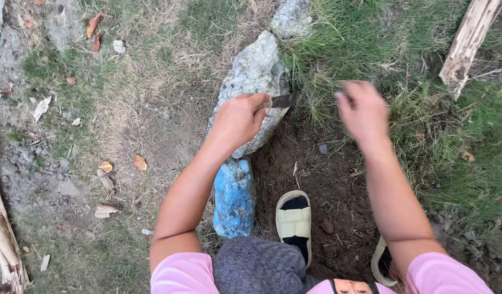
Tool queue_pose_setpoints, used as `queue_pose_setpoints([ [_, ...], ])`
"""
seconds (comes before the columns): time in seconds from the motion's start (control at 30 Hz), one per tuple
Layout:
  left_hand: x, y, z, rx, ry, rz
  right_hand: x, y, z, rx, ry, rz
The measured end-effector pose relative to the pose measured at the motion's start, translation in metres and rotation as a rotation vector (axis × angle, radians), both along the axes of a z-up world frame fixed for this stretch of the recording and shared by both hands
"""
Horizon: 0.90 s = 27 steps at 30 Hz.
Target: The person removes grass and weeds from the soil around large rocks using a flat metal tool and their hands.
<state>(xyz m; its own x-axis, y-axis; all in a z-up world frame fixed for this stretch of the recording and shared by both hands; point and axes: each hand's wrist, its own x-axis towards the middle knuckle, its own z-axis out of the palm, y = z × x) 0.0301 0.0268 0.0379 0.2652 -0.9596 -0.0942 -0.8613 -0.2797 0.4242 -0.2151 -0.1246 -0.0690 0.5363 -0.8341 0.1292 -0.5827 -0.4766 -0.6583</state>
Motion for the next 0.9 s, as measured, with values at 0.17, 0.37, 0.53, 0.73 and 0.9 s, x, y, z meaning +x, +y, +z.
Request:
queue_pose_setpoints([
  [0.17, 0.001, -0.002, 0.007, -0.071, -0.029, 0.014, 0.109, 0.021, -0.009, -0.020, -0.354, 0.467],
  [0.37, 0.015, 0.007, 0.013, -0.095, 0.036, 0.061, 0.168, -0.028, -0.065, -0.317, -0.012, 0.180],
  [0.53, 0.017, 0.002, 0.010, -0.092, 0.027, 0.062, 0.165, -0.045, -0.102, -0.314, 0.256, 0.098],
  [0.73, 0.010, -0.015, 0.000, -0.070, -0.050, 0.029, 0.174, -0.078, -0.108, -0.209, 0.340, 0.081],
  [0.9, 0.014, -0.016, -0.013, -0.048, -0.053, 0.047, 0.150, -0.093, -0.145, 0.202, 0.056, 0.137],
])
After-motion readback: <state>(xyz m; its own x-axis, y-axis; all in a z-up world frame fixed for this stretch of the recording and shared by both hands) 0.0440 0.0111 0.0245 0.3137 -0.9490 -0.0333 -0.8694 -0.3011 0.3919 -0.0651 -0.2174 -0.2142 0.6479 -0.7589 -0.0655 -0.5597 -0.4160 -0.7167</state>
